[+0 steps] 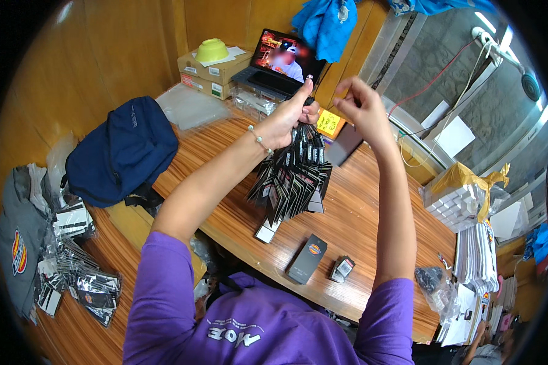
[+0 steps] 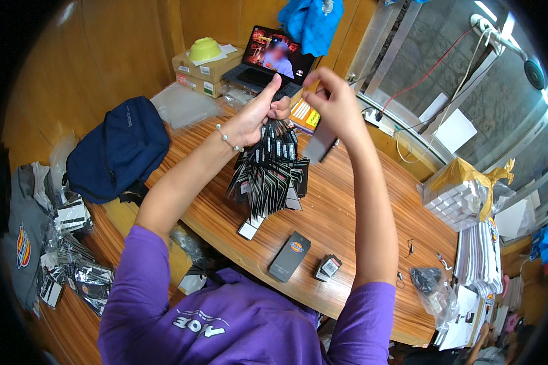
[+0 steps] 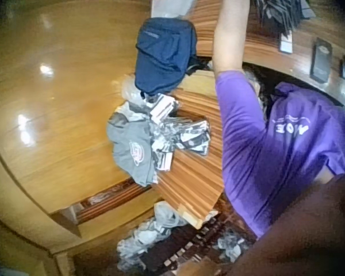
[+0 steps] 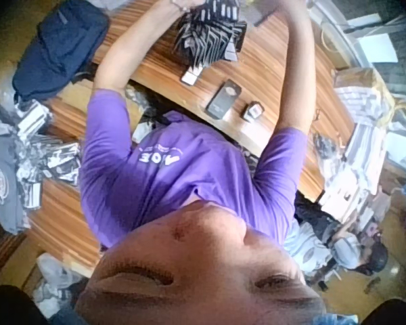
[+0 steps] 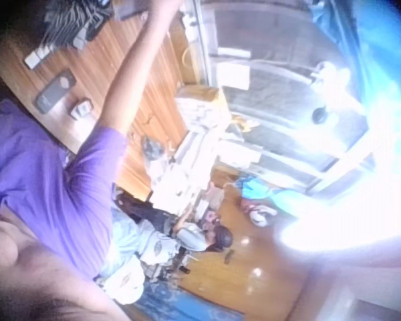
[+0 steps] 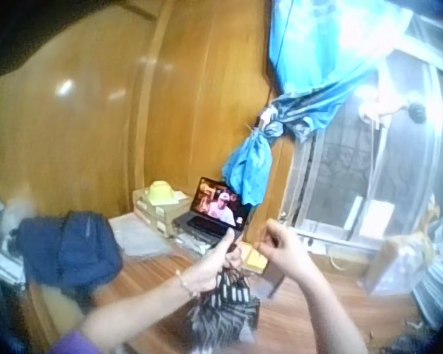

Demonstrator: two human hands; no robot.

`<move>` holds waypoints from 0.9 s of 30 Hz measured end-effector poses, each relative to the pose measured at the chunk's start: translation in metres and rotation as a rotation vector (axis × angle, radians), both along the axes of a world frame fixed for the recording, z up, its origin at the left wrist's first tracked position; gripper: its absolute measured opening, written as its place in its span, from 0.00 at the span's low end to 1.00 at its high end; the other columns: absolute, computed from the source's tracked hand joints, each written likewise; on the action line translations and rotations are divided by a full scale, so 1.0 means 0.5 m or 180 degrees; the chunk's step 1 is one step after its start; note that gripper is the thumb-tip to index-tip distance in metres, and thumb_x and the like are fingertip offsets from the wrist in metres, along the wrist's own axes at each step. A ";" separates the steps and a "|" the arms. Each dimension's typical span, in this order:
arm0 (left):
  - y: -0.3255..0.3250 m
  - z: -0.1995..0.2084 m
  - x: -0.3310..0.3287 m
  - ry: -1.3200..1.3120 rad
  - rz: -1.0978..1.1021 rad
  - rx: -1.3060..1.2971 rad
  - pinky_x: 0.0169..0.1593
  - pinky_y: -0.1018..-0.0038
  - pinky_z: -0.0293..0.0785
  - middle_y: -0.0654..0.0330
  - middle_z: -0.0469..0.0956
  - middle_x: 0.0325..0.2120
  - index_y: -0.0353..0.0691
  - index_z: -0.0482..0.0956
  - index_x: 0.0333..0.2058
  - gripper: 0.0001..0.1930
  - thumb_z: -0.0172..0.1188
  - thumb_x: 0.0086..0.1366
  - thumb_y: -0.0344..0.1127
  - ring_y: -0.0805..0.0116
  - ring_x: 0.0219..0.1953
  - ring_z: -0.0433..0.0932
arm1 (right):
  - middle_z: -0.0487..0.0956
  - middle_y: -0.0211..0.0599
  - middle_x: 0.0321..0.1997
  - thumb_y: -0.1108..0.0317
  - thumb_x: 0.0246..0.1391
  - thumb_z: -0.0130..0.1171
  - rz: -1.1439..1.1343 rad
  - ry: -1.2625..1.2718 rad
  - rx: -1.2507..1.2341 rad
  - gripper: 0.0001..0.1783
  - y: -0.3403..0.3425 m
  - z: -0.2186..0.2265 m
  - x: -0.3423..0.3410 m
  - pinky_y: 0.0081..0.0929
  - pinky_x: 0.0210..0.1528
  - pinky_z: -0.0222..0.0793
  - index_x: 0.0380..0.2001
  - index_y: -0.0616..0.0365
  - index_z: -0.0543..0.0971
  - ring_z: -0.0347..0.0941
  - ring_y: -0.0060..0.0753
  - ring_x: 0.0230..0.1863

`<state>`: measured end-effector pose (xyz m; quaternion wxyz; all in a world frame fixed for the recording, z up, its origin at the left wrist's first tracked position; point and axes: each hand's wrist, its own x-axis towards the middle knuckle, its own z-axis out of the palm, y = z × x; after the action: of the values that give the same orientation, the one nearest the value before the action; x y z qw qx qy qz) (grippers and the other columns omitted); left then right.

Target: The person attaches black cords to small rectangular boxes, then stacks the boxes and bundles the cords. The person handles boxes and cords repeatedly, organizing them into neat piles on the table.

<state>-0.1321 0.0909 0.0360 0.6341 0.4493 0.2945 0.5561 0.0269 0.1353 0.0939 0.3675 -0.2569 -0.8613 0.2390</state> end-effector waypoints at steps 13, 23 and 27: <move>0.017 -0.015 -0.008 0.0135 0.0505 -0.0347 0.26 0.88 0.57 0.74 0.63 0.20 0.48 0.70 0.28 0.29 0.39 0.55 0.70 0.83 0.20 0.59 | 0.73 0.39 0.24 0.66 0.41 0.57 -0.0522 -0.0398 0.1432 0.06 -0.059 -0.054 -0.052 0.37 0.31 0.66 0.21 0.56 0.73 0.71 0.44 0.31; -0.016 0.005 0.016 -0.0190 0.0098 0.0195 0.29 0.84 0.71 0.71 0.70 0.21 0.42 0.72 0.33 0.10 0.61 0.55 0.38 0.85 0.28 0.72 | 0.74 0.33 0.19 0.64 0.44 0.60 0.0493 -0.0686 0.0062 0.10 0.091 0.006 -0.086 0.25 0.25 0.63 0.24 0.61 0.77 0.70 0.25 0.23; 0.026 -0.036 -0.013 -0.0766 0.0059 0.0072 0.17 0.85 0.53 0.74 0.58 0.12 0.49 0.62 0.17 0.16 0.47 0.64 0.43 0.85 0.13 0.55 | 0.68 0.21 0.19 0.65 0.47 0.56 0.0523 -0.0913 -0.0919 0.07 0.087 0.040 -0.098 0.18 0.21 0.56 0.26 0.58 0.76 0.59 0.16 0.20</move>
<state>-0.1386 0.1039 0.0178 0.6546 0.3837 0.2140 0.6152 -0.0222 0.1787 0.1142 0.1799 -0.2672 -0.8796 0.3500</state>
